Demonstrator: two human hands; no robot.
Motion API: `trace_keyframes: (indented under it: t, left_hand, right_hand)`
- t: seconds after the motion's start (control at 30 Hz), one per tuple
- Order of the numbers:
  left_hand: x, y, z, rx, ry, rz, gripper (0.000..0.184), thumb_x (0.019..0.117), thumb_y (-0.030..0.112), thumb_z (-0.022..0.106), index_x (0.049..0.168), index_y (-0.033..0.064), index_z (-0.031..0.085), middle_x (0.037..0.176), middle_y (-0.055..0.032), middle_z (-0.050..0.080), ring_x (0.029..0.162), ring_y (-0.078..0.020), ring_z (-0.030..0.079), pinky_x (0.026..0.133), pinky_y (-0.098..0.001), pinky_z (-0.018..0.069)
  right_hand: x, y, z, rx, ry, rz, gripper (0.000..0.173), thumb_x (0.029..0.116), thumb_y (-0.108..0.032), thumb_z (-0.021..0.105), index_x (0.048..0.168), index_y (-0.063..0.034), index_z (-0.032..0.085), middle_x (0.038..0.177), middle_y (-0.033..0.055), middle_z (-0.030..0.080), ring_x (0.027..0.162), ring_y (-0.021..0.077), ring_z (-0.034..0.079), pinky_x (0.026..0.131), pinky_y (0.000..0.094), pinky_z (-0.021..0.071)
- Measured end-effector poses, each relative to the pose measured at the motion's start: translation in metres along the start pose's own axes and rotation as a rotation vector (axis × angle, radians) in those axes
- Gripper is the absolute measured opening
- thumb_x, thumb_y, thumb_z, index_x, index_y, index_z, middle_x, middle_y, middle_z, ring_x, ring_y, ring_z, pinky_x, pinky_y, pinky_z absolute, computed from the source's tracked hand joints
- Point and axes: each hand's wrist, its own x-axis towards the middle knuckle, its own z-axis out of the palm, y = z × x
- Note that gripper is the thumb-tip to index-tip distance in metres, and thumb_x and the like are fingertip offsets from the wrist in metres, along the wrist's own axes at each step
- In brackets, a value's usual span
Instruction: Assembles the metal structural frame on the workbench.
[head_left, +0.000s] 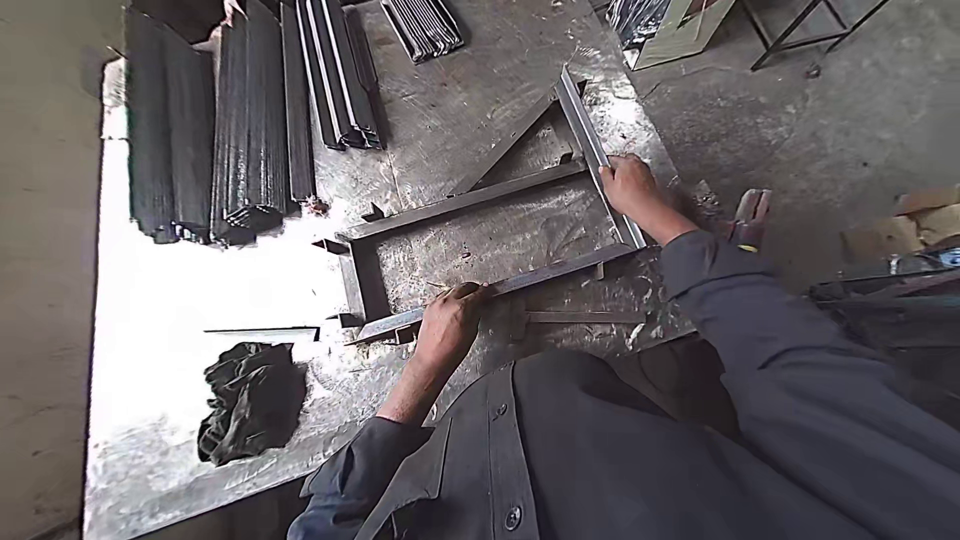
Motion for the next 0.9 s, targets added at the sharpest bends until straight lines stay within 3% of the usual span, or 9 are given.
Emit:
trace_keyframes:
  t: [0.27,0.43,0.63,0.9]
  left_hand:
    - [0.001,0.0,0.001,0.028,0.011,0.029,0.031,0.1057,0.014,0.05,0.123,0.0153,0.076,0.119,-0.0099,0.075,0.108,-0.0302,0.073,0.094,-0.0528,0.0566]
    - [0.0,-0.002,0.002,0.025,0.047,0.074,0.03,0.1053,0.012,0.05,0.121,0.0137,0.076,0.118,-0.0104,0.076,0.107,-0.0299,0.074,0.093,-0.0517,0.0579]
    - [0.002,-0.002,0.004,0.009,0.04,0.081,0.03,0.1064,0.015,0.05,0.122,0.0139,0.076,0.12,-0.0095,0.076,0.108,-0.0288,0.074,0.094,-0.0507,0.0583]
    - [0.001,0.001,0.004,-0.008,0.035,0.028,0.031,0.106,0.014,0.049,0.123,0.0148,0.076,0.122,-0.0086,0.075,0.11,-0.0277,0.073,0.095,-0.0502,0.0575]
  right_hand:
    - [0.005,-0.002,-0.011,-0.055,-0.05,-0.012,0.04,0.1073,-0.03,0.046,0.102,0.0017,0.07,0.104,0.0253,0.069,0.105,0.0423,0.067,0.089,0.0618,0.0501]
    - [0.003,-0.002,-0.009,-0.035,-0.034,-0.002,0.04,0.1075,-0.03,0.045,0.108,0.0014,0.07,0.109,0.0255,0.069,0.108,0.0423,0.066,0.09,0.0614,0.0503]
    - [0.008,-0.001,-0.005,-0.017,-0.014,-0.03,0.041,0.1083,-0.031,0.044,0.117,0.0005,0.07,0.12,0.0247,0.067,0.118,0.0402,0.063,0.099,0.0589,0.0481]
    - [0.008,0.0,-0.006,-0.037,-0.023,-0.028,0.041,0.108,-0.031,0.044,0.116,-0.0005,0.07,0.12,0.0234,0.067,0.118,0.0392,0.063,0.099,0.0587,0.0481]
